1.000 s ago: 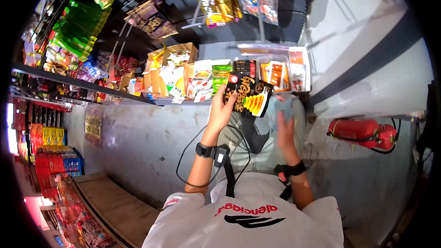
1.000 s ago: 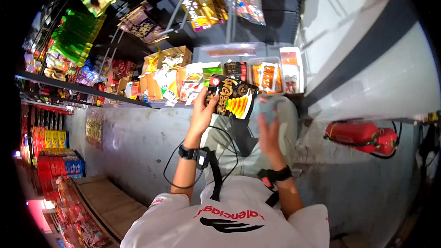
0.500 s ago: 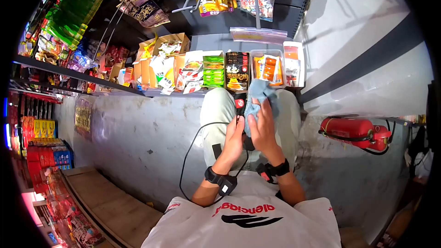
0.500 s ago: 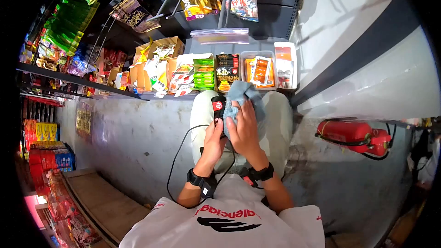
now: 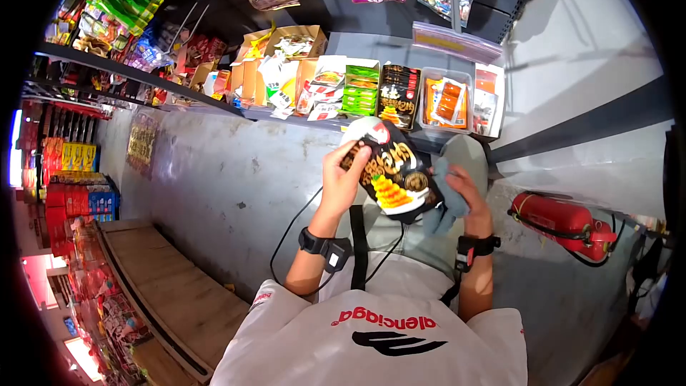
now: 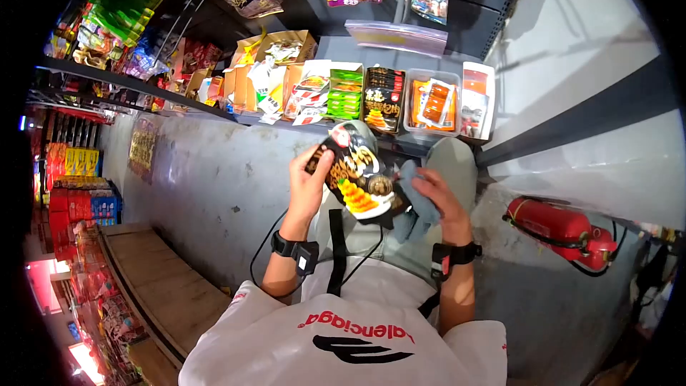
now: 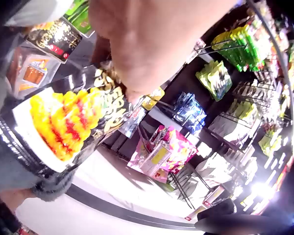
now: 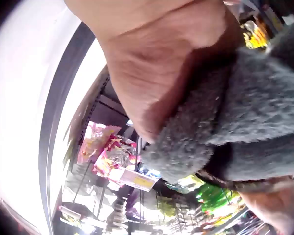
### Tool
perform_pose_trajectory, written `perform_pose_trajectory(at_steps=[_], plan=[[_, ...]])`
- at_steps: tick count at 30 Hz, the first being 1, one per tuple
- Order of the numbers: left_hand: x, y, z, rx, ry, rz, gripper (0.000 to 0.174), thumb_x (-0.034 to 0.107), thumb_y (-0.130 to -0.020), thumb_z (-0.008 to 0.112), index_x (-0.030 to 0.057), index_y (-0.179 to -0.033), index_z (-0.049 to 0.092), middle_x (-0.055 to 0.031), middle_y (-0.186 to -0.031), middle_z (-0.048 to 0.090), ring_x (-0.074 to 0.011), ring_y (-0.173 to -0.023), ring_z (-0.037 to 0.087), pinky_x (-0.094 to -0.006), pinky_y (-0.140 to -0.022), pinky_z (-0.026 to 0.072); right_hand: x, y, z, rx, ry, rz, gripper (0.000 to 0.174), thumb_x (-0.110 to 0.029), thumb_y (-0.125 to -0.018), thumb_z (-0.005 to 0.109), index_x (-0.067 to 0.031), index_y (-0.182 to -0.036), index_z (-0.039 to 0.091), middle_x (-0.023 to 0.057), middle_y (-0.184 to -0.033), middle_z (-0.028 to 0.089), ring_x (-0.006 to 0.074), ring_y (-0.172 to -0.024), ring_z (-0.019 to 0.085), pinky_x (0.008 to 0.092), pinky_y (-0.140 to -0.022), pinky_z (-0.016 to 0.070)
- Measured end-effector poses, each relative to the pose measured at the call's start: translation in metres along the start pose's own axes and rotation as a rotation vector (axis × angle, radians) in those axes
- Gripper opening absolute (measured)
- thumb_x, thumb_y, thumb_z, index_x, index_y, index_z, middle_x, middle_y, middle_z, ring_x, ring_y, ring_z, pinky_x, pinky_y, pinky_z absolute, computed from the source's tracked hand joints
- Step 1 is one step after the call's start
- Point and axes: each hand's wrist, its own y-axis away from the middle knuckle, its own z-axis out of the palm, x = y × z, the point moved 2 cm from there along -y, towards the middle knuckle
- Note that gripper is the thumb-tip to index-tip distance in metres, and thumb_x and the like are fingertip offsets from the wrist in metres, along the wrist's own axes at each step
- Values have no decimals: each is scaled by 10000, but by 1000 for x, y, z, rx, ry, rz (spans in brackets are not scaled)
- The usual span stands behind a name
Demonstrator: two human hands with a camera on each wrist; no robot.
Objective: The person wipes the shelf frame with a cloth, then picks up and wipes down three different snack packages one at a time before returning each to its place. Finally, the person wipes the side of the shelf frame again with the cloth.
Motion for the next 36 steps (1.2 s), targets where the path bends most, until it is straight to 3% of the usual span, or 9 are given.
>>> perform_pose_trajectory(at_steps=[5, 7, 9, 14, 19, 21, 25, 33, 36], plan=[[-2, -3, 45, 249, -64, 200, 222, 84, -924, 649, -18, -1117, 614, -54, -999, 639, -104, -915, 583, -257, -828, 473, 50, -1, 30, -322, -855, -320, 475, -263, -1036, 403, -24, -1447, 396, 96, -1450, 469, 204, -1312, 474, 355, -1126, 334], [1, 8, 63, 310, -158, 288, 233, 61, -939, 582, -7, -1160, 612, -141, -1196, 564, -208, -1137, 534, -342, -956, 420, 33, -1, 72, 159, -742, 137, 540, -293, -1032, 413, -40, -1499, 318, 81, -1493, 419, 194, -1355, 426, 348, -1147, 294], [19, 15, 63, 328, -557, 462, 249, 73, -944, 563, -11, -1168, 632, -165, -1250, 531, -247, -1193, 495, -377, -999, 387, 7, 5, 92, 14, -511, -136, 618, -326, -1030, 389, -19, -1537, 210, 62, -1588, 240, 166, -1450, 251, 317, -1177, 176], [26, 36, 56, -382, 51, 88, 565, 316, -1050, 322, -9, -1511, 279, -188, -1603, 170, -276, -1488, 164, -356, -1187, 124, -13, -3, 100, 161, 80, -468, 618, -294, -1024, 321, 37, -1525, 177, 99, -1599, 199, 207, -1471, 196, 329, -1186, 131], [4, 69, 33, 4, 820, -239, 710, 564, -1018, 253, 16, -1452, 375, -148, -1406, 509, -270, -1266, 514, -410, -1104, 363, -12, 6, 116, 35, 761, -773, 520, -207, -893, 459, 12, -1361, 523, 249, -1292, 535, 425, -1197, 507, 478, -1080, 347], [-11, 46, 12, -430, 1191, -180, 677, 547, -1019, 269, 35, -1446, 385, -140, -1385, 527, -272, -1243, 528, -413, -1090, 380, -23, 16, 135, -80, 944, -792, 514, -218, -877, 497, -1, -1339, 554, 241, -1172, 557, 423, -1103, 528, 503, -1045, 361], [7, 71, 46, 35, 980, -407, 584, 464, -1035, 301, 60, -1449, 377, -120, -1376, 528, -253, -1231, 529, -396, -1088, 373, -49, -3, 117, 29, 1060, -683, 514, -194, -854, 514, 33, -1313, 554, 253, -1246, 559, 441, -1158, 512, 524, -1036, 341], [-17, 57, 15, -201, 1196, -231, 670, 548, -1010, 296, 12, -1358, 497, -149, -1351, 552, -288, -1230, 518, -387, -1108, 337, -6, 12, 132, -42, 892, -685, 585, -204, -864, 502, -48, -1427, 468, 230, -1328, 493, 438, -1252, 444, 530, -1111, 283], [-12, 84, 47, 27, 681, -210, 703, 548, -1014, 250, 49, -1509, 271, -148, -1514, 362, -285, -1390, 356, -413, -1169, 241, -24, -6, 113, 20, 744, -592, 575, -195, -899, 455, 6, -1438, 426, 242, -1418, 433, 415, -1329, 399, 440, -1143, 258]])
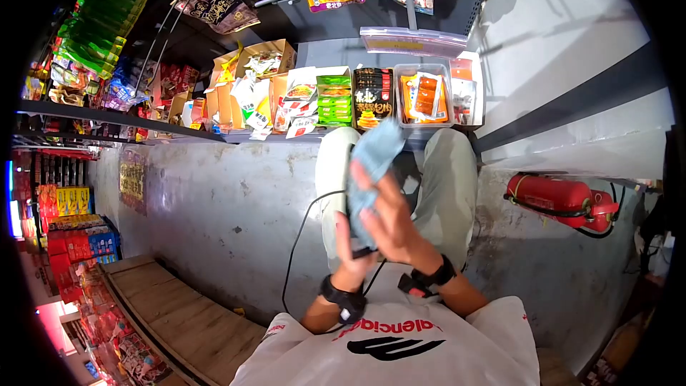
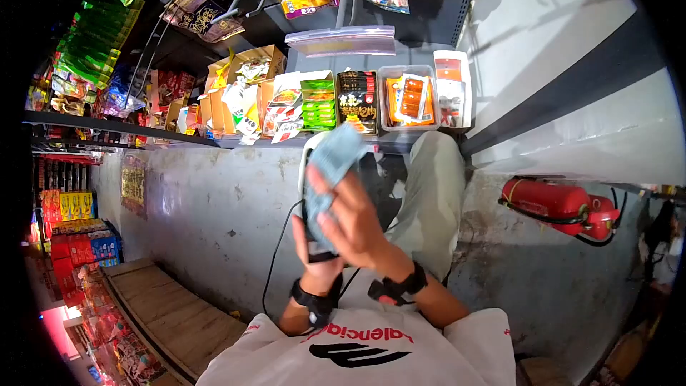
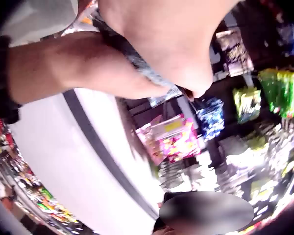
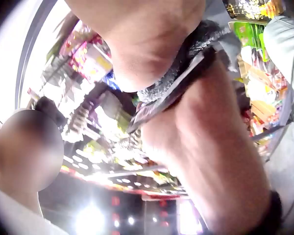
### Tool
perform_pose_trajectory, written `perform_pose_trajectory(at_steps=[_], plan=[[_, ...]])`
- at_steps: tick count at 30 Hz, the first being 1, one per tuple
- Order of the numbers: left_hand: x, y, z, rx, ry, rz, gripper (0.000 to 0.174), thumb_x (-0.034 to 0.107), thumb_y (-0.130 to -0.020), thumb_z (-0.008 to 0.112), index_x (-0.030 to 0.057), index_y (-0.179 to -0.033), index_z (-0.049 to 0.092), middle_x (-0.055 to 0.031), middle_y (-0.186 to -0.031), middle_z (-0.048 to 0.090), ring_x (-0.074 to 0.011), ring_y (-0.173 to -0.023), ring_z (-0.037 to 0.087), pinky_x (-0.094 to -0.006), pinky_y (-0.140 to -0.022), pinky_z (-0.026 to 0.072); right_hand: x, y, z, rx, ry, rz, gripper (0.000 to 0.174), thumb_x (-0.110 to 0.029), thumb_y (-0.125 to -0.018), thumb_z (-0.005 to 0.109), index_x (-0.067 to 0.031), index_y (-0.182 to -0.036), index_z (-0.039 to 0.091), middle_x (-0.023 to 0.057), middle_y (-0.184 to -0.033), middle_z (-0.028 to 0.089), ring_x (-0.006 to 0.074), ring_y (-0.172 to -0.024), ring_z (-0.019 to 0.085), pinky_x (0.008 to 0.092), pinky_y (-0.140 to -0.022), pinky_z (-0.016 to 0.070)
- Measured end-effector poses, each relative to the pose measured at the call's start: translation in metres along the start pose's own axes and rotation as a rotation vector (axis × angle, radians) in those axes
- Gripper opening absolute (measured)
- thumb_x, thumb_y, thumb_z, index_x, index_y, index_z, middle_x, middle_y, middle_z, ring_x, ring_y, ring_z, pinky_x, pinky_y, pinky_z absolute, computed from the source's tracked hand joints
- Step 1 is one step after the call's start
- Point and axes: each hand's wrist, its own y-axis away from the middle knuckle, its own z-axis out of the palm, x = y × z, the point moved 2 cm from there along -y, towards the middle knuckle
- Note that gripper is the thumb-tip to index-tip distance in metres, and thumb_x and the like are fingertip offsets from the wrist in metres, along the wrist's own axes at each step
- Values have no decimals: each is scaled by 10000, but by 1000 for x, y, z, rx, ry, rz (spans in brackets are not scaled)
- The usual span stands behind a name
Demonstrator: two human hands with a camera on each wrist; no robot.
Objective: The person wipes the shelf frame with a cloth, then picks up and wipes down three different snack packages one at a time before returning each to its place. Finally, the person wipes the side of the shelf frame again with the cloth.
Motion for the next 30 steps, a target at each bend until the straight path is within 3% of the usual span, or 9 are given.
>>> perform_pose_trajectory(at_steps=[3, 5, 8, 12, 15, 19, 21, 23, 30], plan=[[0, -10, 39, -152, -489, 217, 745, 551, -1008, 148, 42, -1552, 145, -160, -1606, 164, -302, -1491, 126, -401, -1196, 104, 25, -3, -5, 154, -489, 181, 559, -169, -973, 393, -17, -1503, 304, 120, -1540, 334, 236, -1403, 337, 342, -1158, 225], [2, -42, 41, -396, -820, 499, 754, 533, -1009, 155, -12, -1527, 211, -221, -1607, 109, -368, -1491, 91, -466, -1188, 55, 34, 33, -1, 241, -864, 557, 559, -281, -1037, 377, -38, -1525, 255, 70, -1538, 332, 196, -1409, 312, 326, -1165, 201], [-2, -62, 43, -371, -1264, 611, 659, 481, -1015, 166, 77, -1506, 339, -236, -1592, 150, -474, -1464, 79, -599, -1148, 28, 70, 88, -9, 108, -1179, 552, 588, -368, -1056, 361, -42, -1529, 233, 45, -1527, 339, 179, -1406, 305, 316, -1162, 201], [-25, -66, 41, -368, -1363, 575, 754, 111, -802, 526, 67, -1515, 286, -303, -1576, 84, -521, -1445, 80, -611, -1149, 55, 72, 95, -40, 280, -783, 681, 611, -249, -951, 640, -7, -1443, 372, 45, -1377, 483, 141, -1244, 467, 307, -1066, 354], [-24, -77, 37, -229, -1147, 475, 837, 103, -852, 660, 25, -1532, 178, -276, -1580, 97, -398, -1471, 134, -470, -1169, 188, 77, 76, -57, 259, -643, 658, 506, -158, -909, 692, 11, -1338, 485, 40, -1248, 570, 121, -1120, 530, 295, -978, 422], [-16, -102, 9, -98, -557, -176, 840, -80, -832, 676, 12, -1520, 202, -147, -1290, 563, -184, -1130, 574, -325, -975, 474, 123, 89, -66, 219, -420, 663, 372, -164, -885, 728, 39, -1162, 587, 53, -1015, 668, 110, -901, 600, 296, -808, 492], [-4, -119, 1, -167, -717, -168, 675, -64, -837, 693, -3, -1437, 387, -81, -1063, 681, -132, -945, 641, -279, -870, 523, 129, 80, -67, 195, -352, 681, 398, -188, -836, 783, 62, -1089, 606, 85, -970, 680, 124, -861, 616, 307, -764, 500], [-3, -145, -28, -266, -986, -104, 161, -11, -831, 732, -21, -987, 692, -28, -916, 714, -85, -835, 644, -252, -783, 523, 135, 73, -67, 290, 113, 458, 393, -208, -806, 808, 69, -1016, 625, 101, -931, 683, 135, -843, 620, 312, -755, 496], [33, -254, -39, -345, -1335, 366, 79, -56, -849, 669, -13, -862, 604, -91, -885, 710, -153, -859, 691, -270, -789, 543, 183, 79, -65, 408, -400, 632, 202, -148, -854, 730, -6, -980, 664, 25, -901, 656, 120, -847, 594, 286, -780, 478]])
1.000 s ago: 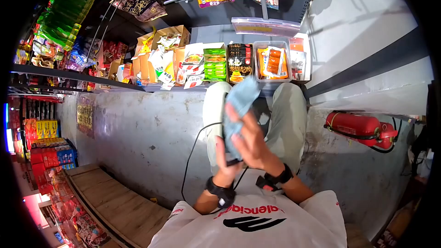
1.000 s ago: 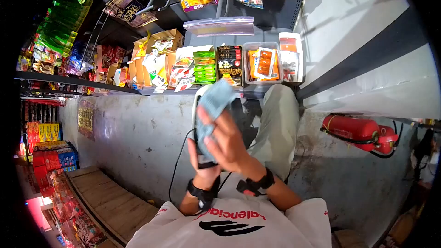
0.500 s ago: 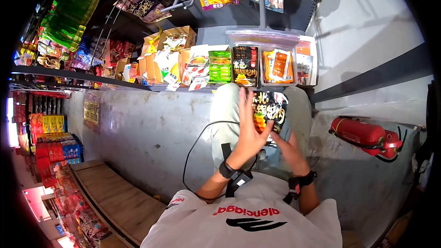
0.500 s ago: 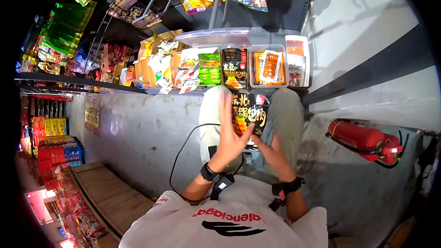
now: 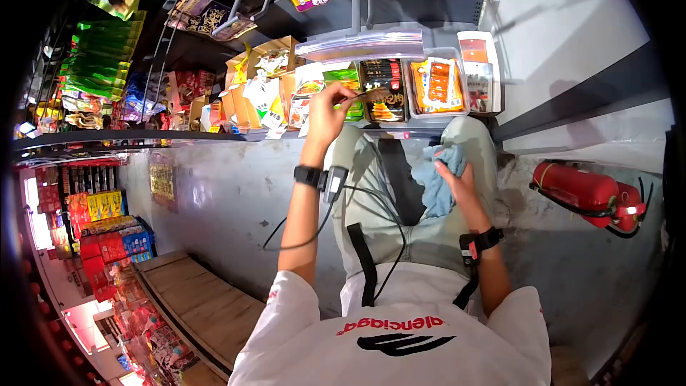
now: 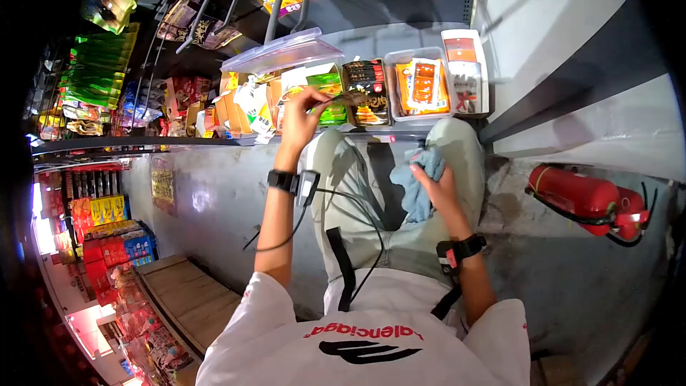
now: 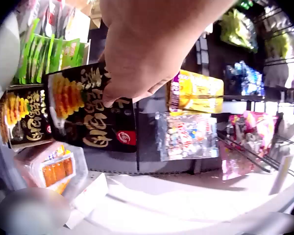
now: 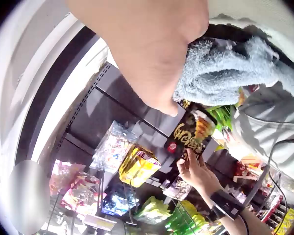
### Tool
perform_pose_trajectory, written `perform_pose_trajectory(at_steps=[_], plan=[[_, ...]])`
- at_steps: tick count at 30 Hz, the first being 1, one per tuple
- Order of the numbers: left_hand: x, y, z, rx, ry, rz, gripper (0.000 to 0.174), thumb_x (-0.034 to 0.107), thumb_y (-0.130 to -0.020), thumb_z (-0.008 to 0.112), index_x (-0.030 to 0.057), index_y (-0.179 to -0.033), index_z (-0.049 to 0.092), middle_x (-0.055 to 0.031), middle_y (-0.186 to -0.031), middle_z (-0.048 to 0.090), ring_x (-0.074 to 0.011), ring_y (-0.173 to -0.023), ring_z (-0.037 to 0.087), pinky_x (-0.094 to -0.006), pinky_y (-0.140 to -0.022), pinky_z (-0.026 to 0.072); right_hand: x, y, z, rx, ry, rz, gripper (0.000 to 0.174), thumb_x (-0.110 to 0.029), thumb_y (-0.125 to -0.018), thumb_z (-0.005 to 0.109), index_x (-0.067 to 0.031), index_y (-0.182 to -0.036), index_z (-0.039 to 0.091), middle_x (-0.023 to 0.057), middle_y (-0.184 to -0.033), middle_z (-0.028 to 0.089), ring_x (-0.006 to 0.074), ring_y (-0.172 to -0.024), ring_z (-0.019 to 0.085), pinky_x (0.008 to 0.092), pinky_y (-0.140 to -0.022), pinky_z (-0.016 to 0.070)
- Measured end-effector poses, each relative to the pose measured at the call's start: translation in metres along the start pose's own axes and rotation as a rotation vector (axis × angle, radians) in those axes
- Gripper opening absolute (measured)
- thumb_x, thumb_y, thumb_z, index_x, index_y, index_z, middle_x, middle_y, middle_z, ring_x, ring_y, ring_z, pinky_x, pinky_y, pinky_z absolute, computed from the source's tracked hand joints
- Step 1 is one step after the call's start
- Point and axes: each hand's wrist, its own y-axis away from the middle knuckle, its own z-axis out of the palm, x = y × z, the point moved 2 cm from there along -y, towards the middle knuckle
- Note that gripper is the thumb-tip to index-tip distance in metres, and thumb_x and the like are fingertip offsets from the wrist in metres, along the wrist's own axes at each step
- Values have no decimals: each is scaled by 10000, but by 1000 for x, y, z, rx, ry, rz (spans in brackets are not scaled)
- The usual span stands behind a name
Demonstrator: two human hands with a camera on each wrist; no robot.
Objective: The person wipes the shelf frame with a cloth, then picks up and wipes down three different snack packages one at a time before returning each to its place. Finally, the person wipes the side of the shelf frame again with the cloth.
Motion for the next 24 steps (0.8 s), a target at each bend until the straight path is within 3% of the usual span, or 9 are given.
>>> perform_pose_trajectory(at_steps=[4, 8, 16, 17, 19, 20, 21, 23, 24], plan=[[-23, -26, 26, -248, -154, -35, 91, -69, -799, 672, -15, -798, 598, -100, -801, 705, -143, -810, 699, -275, -719, 535, -8, -4, -3, 52, -202, 94, 225, -170, -889, 690, -27, -1059, 652, 10, -963, 638, 106, -887, 580, 275, -801, 467], [-46, -47, 48, -320, -247, -2, 92, -63, -782, 676, -17, -778, 597, -98, -762, 712, -142, -764, 702, -283, -690, 532, -20, 2, -5, 71, -476, 208, 256, -182, -896, 681, -43, -1108, 645, 12, -1005, 632, 111, -933, 591, 281, -812, 476], [-85, -65, 63, -418, -252, -87, 135, -46, -744, 726, 2, -769, 603, -68, -735, 676, -113, -709, 656, -281, -660, 513, -1, -10, -12, 79, -511, 186, 302, -190, -900, 674, -41, -1157, 621, 34, -1059, 636, 136, -961, 612, 308, -833, 500], [-85, -61, 61, -493, -294, -126, 136, 7, -737, 752, 6, -788, 627, -97, -772, 693, -190, -737, 680, -321, -691, 521, -3, -10, -12, 87, -555, 200, 311, -188, -897, 677, -43, -1166, 616, 39, -1064, 637, 141, -971, 616, 315, -840, 505], [-79, -48, 57, -368, -517, 113, 150, 54, -724, 755, 42, -842, 664, -129, -795, 705, -287, -759, 690, -379, -697, 535, -14, -6, -10, 110, -597, 216, 318, -187, -895, 677, -46, -1173, 614, 41, -1069, 636, 147, -982, 618, 320, -847, 508], [-77, -45, 56, -294, -519, 123, 176, 87, -744, 752, 62, -900, 675, -132, -830, 703, -318, -787, 675, -404, -730, 533, -17, -6, -10, 137, -632, 232, 325, -186, -893, 678, -49, -1180, 611, 43, -1074, 636, 152, -993, 620, 325, -855, 511], [-68, -44, 52, -297, -523, 127, 176, 87, -744, 752, 62, -900, 675, -132, -830, 703, -318, -787, 675, -404, -730, 533, -14, -7, -10, 139, -639, 230, 325, -186, -893, 678, -49, -1180, 611, 43, -1074, 636, 152, -993, 620, 325, -855, 511], [-47, -47, 39, -12, -358, 226, 188, 84, -776, 729, 25, -946, 675, -160, -931, 690, -332, -853, 664, -388, -793, 514, -9, -12, -14, 49, -647, 216, 340, -191, -895, 675, -55, -1198, 605, 43, -1091, 631, 156, -1011, 621, 326, -864, 514], [-64, -50, 31, 80, -475, 188, 170, 81, -793, 713, 27, -951, 679, -149, -893, 680, -301, -846, 664, -376, -784, 515, -9, -11, -15, 58, -650, 215, 340, -191, -895, 675, -55, -1198, 605, 43, -1091, 631, 156, -1011, 621, 326, -864, 514]])
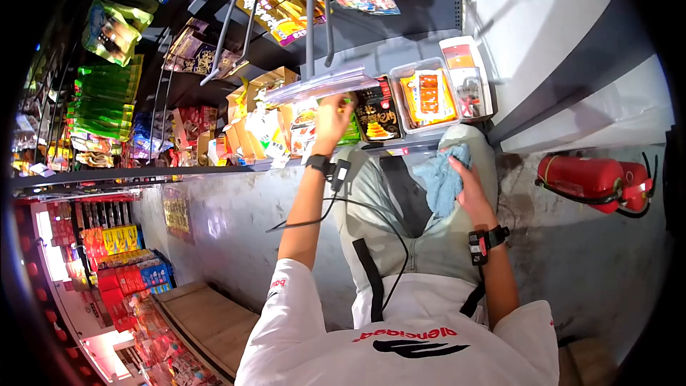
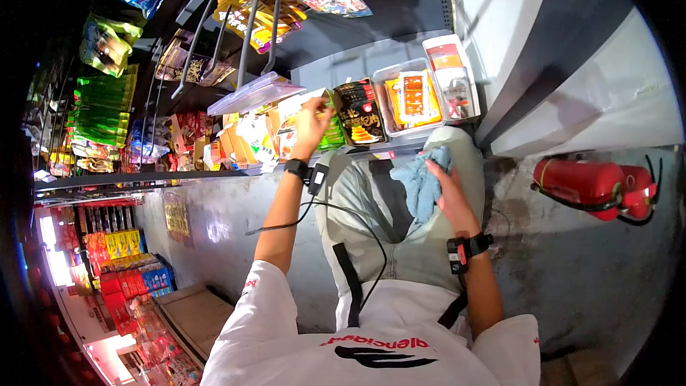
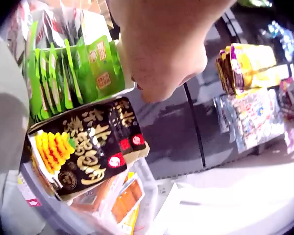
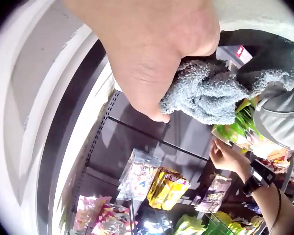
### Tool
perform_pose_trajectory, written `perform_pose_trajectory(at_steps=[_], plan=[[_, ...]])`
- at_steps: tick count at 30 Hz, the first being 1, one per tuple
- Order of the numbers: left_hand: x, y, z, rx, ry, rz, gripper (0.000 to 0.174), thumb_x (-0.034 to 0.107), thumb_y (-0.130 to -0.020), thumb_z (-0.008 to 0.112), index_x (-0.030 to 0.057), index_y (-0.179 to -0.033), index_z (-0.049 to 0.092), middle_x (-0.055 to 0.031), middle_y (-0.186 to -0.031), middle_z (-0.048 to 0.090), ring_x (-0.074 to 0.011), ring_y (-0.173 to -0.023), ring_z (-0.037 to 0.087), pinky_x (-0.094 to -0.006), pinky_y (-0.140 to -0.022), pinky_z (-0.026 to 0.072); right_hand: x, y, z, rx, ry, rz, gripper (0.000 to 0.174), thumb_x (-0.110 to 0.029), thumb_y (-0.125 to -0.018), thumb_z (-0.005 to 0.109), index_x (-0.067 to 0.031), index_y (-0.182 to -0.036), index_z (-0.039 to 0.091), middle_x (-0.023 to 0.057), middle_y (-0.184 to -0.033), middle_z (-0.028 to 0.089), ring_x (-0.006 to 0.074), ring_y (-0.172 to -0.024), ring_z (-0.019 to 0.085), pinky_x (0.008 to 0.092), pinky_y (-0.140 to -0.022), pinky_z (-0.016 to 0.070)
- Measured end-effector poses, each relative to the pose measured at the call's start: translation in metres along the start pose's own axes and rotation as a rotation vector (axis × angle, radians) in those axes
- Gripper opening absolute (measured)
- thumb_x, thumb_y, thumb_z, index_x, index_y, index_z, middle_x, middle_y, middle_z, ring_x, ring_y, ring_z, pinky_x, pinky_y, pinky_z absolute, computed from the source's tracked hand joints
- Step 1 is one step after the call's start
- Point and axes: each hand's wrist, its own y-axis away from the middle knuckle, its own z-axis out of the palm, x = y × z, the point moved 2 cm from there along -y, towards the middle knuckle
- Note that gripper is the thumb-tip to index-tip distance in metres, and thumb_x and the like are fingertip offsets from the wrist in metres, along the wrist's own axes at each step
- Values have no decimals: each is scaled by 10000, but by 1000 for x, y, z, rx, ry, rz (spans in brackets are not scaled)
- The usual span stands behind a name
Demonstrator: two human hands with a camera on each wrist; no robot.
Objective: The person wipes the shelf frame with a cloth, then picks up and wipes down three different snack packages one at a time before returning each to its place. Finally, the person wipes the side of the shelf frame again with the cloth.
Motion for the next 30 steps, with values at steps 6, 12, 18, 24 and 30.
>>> perform_pose_trajectory(at_steps=[6, 12, 18, 24, 30], plan=[[-36, 10, -27, 43, -257, 143, 147, 61, -787, 680, 34, -929, 653, -141, -860, 645, -322, -811, 636, -418, -737, 504, -4, -1, 0, 1, -16, 58, 354, -191, -923, 639, -46, -1243, 590, 41, -1126, 625, 145, -1039, 605, 317, -884, 501], [-22, 17, -21, -12, -286, 58, 165, 89, -789, 688, 56, -937, 624, -139, -910, 624, -339, -891, 601, -442, -779, 489, -1, -8, -10, -55, -65, 49, 348, -202, -946, 607, -35, -1250, 588, 55, -1158, 623, 162, -1065, 591, 324, -918, 479], [-43, 14, -6, -119, -306, -112, 104, 88, -768, 707, 40, -859, 691, -134, -902, 603, -336, -921, 579, -438, -792, 481, -2, -10, -10, -63, -104, 69, 358, -216, -945, 613, -34, -1253, 587, 61, -1167, 620, 171, -1073, 589, 330, -953, 460], [14, 8, -87, 37, -189, 134, 88, 53, -800, 681, 33, -869, 630, -171, -1055, 622, -372, -989, 574, -457, -876, 446, 4, -13, -21, 45, -220, 154, 366, -256, -951, 607, -50, -1254, 596, 45, -1178, 640, 191, -1088, 594, 355, -981, 449], [60, 61, -166, -110, 337, -243, 107, 59, -931, 609, 7, -1001, 546, -116, -908, 679, -229, -833, 663, -317, -672, 485, 31, -7, -29, -17, 497, -279, 364, -213, -936, 627, -42, -1254, 585, 78, -1238, 607, 235, -1098, 589, 357, -990, 435]])
